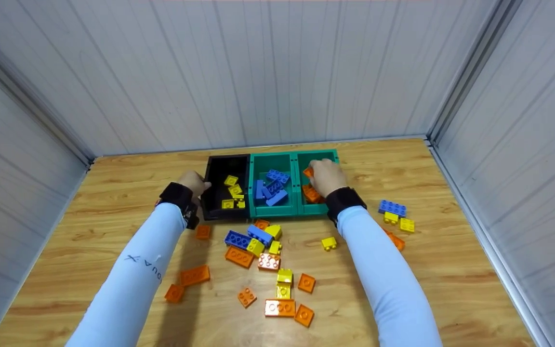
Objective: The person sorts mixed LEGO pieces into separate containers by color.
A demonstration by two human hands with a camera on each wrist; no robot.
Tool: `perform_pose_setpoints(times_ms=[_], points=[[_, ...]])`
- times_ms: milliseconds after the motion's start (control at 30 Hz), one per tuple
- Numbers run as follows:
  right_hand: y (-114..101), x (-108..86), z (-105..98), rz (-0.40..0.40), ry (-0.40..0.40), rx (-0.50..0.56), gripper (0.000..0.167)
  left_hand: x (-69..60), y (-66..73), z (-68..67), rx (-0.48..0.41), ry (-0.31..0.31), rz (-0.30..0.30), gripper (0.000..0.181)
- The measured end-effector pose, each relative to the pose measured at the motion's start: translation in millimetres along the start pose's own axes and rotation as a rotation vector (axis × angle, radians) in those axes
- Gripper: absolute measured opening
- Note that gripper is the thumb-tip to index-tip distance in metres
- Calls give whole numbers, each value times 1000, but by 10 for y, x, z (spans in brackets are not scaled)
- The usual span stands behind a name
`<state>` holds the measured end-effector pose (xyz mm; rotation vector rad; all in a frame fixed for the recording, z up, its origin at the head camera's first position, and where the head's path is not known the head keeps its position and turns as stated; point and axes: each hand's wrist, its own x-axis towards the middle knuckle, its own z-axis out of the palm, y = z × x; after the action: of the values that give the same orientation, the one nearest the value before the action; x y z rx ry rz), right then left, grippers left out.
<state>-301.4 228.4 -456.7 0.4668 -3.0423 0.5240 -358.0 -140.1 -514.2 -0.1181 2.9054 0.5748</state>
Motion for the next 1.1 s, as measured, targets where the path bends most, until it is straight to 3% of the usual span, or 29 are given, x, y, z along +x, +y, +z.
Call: perform_pose_setpoints(times_ms=[133, 167, 200, 267, 433, 600, 667, 733, 800, 900, 933, 967, 1067, 1100], points=[[63, -22, -36, 5, 33, 14, 33, 898, -444, 706, 71, 69, 66, 41], [79, -42, -71, 14, 37, 15, 32, 965, -463, 743, 69, 58, 68, 43], [96, -66, -113, 23, 37, 11, 32, 988, -469, 769, 77, 89, 87, 41], [138, -132, -222, 36, 32, 10, 31, 1017, -473, 774, 80, 93, 97, 40], [330, -398, -513, 30, -47, 13, 29, 1105, -519, 788, 42, -6, 85, 43], [591, -782, -622, 50, -187, 3, 25, 1215, -626, 868, 23, 55, 109, 45], [690, -941, -605, 58, -241, 12, 27, 1176, -618, 833, 21, 65, 107, 45], [775, -1086, -572, 45, -296, 19, 29, 1052, -557, 729, 1, 38, 91, 44], [846, -1216, -530, 25, -345, 18, 32, 838, -445, 555, -31, -10, 71, 44], [920, -1369, -451, -8, -394, -2, 38, 558, -321, 342, -67, -33, 69, 47], [936, -1412, -421, -10, -402, -11, 41, 541, -332, 345, -52, -1, 96, 50], [948, -1451, -390, -10, -405, -18, 42, 541, -345, 327, -54, -34, 91, 54], [972, -1550, -297, 8, -389, -34, 45, 707, -454, 468, -3, 0, 120, 57], [976, -1578, -269, 7, -376, -44, 44, 705, -450, 464, 12, -4, 117, 56]])
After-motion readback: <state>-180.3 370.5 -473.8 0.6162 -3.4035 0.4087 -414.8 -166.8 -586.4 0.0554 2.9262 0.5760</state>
